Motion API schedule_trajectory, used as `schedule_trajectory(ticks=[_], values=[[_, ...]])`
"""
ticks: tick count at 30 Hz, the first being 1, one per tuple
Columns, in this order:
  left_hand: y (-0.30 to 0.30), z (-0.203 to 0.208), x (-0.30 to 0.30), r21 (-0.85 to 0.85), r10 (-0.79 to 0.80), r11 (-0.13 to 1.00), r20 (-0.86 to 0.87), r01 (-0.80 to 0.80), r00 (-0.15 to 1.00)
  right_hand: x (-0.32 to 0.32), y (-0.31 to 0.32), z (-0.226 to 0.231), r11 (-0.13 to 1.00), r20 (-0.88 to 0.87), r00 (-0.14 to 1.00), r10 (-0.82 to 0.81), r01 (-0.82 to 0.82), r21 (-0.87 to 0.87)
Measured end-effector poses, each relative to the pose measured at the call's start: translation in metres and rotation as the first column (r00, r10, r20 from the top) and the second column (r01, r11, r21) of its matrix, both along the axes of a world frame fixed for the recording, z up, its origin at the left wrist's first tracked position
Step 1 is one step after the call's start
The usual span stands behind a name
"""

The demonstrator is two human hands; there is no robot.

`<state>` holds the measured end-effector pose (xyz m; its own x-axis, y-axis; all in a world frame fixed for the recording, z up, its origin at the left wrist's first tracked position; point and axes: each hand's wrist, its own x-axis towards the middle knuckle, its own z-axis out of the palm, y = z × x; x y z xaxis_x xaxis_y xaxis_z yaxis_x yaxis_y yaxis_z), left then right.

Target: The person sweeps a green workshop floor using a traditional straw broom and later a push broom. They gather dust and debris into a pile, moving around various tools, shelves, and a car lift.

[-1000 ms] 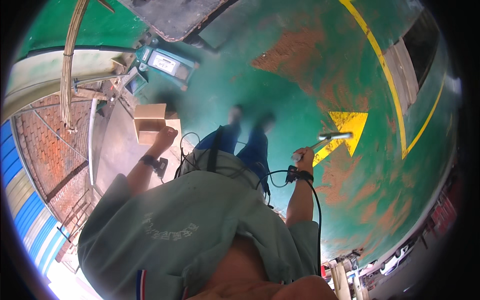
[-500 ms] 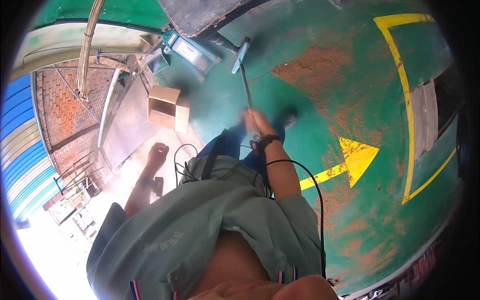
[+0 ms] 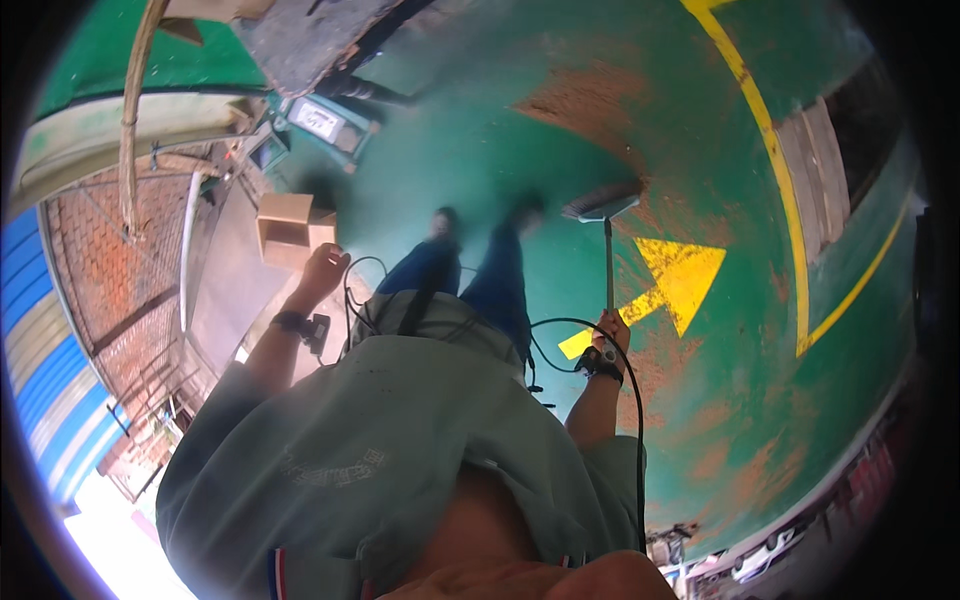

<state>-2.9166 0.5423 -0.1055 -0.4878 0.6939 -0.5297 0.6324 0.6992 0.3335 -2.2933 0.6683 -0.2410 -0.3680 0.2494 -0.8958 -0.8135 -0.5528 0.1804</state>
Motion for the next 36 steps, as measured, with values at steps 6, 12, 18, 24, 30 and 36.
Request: schedule_trajectory(ticks=[6, 12, 18, 24, 30, 36], values=[[0.052, 0.011, -0.007, 0.026, -0.089, 0.996, -0.032, 0.089, 0.996, 0.077, 0.003, -0.010, 0.987, 0.179, 0.971, -0.157, 0.146, 0.074], [0.015, -0.043, -0.052, -0.100, -0.103, 0.990, -0.025, 0.100, 0.994, -0.015, 0.018, 0.022, 0.794, 0.909, 0.339, 0.242, -0.607, 0.015], [-0.026, -0.141, -0.119, -0.376, 0.037, 0.927, 0.079, -0.005, 0.996, -0.144, 0.062, 0.091, 0.901, 0.652, 0.733, 0.193, -0.396, 0.178], [0.048, -0.067, -0.103, -0.228, 0.042, 0.973, 0.018, -0.037, 0.999, -0.243, 0.143, 0.070, 0.657, 0.487, 0.678, 0.551, -0.712, 0.249], [0.090, 0.015, -0.072, -0.088, 0.050, 0.995, -0.050, -0.054, 0.998, -0.324, 0.227, 0.027, 0.343, 0.544, 0.559, 0.626, -0.823, 0.452], [0.084, 0.014, -0.026, -0.185, 0.045, 0.980, -0.116, -0.066, 0.992, -0.194, 0.247, -0.026, 0.549, 0.433, 0.680, 0.592, -0.733, 0.400]])
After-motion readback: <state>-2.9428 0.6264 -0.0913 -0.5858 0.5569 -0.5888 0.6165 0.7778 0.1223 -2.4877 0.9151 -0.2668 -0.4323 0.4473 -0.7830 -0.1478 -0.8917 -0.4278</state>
